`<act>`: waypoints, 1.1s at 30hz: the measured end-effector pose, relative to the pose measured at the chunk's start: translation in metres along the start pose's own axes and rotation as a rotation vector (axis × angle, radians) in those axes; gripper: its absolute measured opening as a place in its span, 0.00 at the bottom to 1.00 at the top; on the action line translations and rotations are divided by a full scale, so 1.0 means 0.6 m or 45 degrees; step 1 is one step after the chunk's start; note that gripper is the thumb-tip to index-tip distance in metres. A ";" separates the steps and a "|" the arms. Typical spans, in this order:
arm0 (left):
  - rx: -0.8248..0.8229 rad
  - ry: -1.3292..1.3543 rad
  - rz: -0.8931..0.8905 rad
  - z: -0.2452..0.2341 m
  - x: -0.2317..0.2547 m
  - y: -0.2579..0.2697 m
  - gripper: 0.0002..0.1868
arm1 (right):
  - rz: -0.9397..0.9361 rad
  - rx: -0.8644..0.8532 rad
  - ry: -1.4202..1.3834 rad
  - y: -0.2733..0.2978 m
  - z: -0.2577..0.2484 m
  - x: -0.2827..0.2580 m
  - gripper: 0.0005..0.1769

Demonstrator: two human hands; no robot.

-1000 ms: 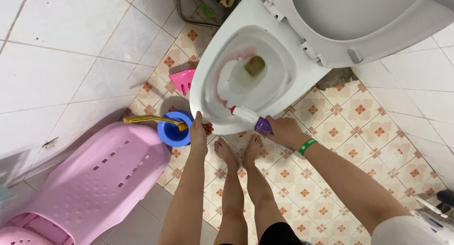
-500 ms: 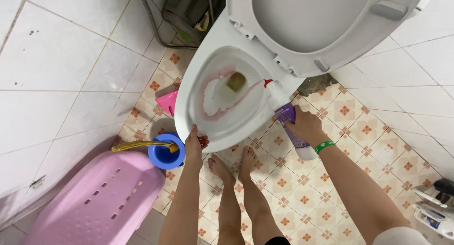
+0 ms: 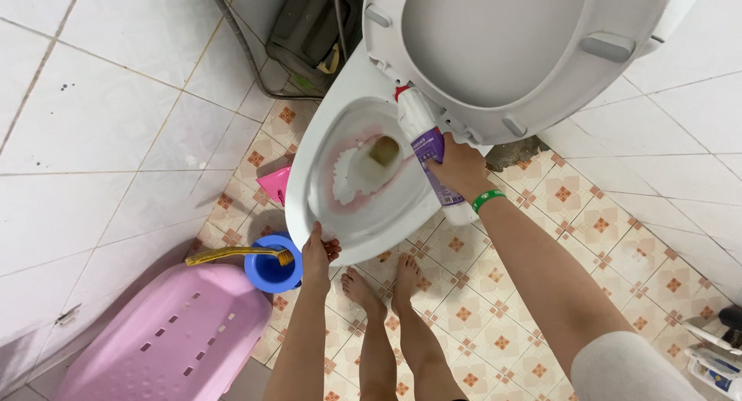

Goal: Cleaning a toilet bowl and its exterior using a brush and cleaning solution.

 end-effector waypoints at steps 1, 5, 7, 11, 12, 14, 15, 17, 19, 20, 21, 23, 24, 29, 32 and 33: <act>0.001 -0.001 0.002 -0.001 0.000 0.000 0.29 | -0.002 0.000 -0.002 -0.007 0.001 -0.002 0.32; 0.016 0.015 -0.010 -0.007 0.001 0.006 0.28 | 0.009 0.041 -0.035 -0.019 -0.002 0.000 0.35; 0.017 0.018 -0.014 -0.008 0.002 0.009 0.28 | 0.027 0.047 -0.033 -0.013 -0.003 0.009 0.36; 0.006 0.000 -0.028 -0.004 0.004 0.014 0.28 | 0.150 -0.023 -0.005 0.014 0.013 0.056 0.35; 0.000 -0.001 -0.027 -0.001 0.004 0.015 0.28 | 0.182 -0.040 -0.008 0.023 0.020 0.072 0.35; -0.015 -0.003 -0.020 0.004 0.005 0.015 0.29 | 0.188 -0.012 -0.031 0.042 0.037 0.100 0.34; -0.026 -0.003 -0.012 0.007 0.005 0.016 0.29 | 0.190 0.015 -0.052 0.052 0.045 0.115 0.34; -0.041 -0.012 -0.010 0.015 0.007 0.016 0.29 | 0.210 0.018 -0.074 0.070 0.060 0.141 0.34; -0.056 -0.022 -0.006 0.022 0.007 0.017 0.29 | 0.230 0.021 -0.096 0.091 0.071 0.162 0.34; -0.069 -0.026 0.001 0.026 0.007 0.018 0.29 | 0.268 -0.013 -0.111 0.103 0.077 0.171 0.34; -0.081 -0.030 0.008 0.030 0.008 0.018 0.29 | 0.305 -0.047 -0.125 0.114 0.083 0.181 0.34; -0.091 -0.038 0.004 0.034 0.002 0.013 0.29 | 0.322 -0.055 -0.127 0.129 0.095 0.195 0.34; -0.098 -0.042 0.002 0.036 -0.001 0.011 0.29 | 0.333 -0.061 -0.127 0.137 0.101 0.203 0.33; -0.125 -0.049 0.013 0.035 -0.012 0.014 0.29 | 0.306 -0.037 -0.075 0.156 0.138 0.221 0.36; -0.132 -0.045 0.031 0.030 -0.010 0.017 0.29 | 0.268 -0.044 -0.037 0.172 0.157 0.213 0.38; -0.130 -0.046 0.036 0.027 -0.008 0.018 0.28 | 0.243 -0.052 -0.023 0.178 0.163 0.207 0.37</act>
Point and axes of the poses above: each hand's wrist, its own y-axis away from the middle knuckle, its own z-axis out of the palm, x = y × z, the point moved 8 cm from there along -y, towards the middle knuckle, and after that the axes turned 9 degrees about z, right-handed, at the moved point
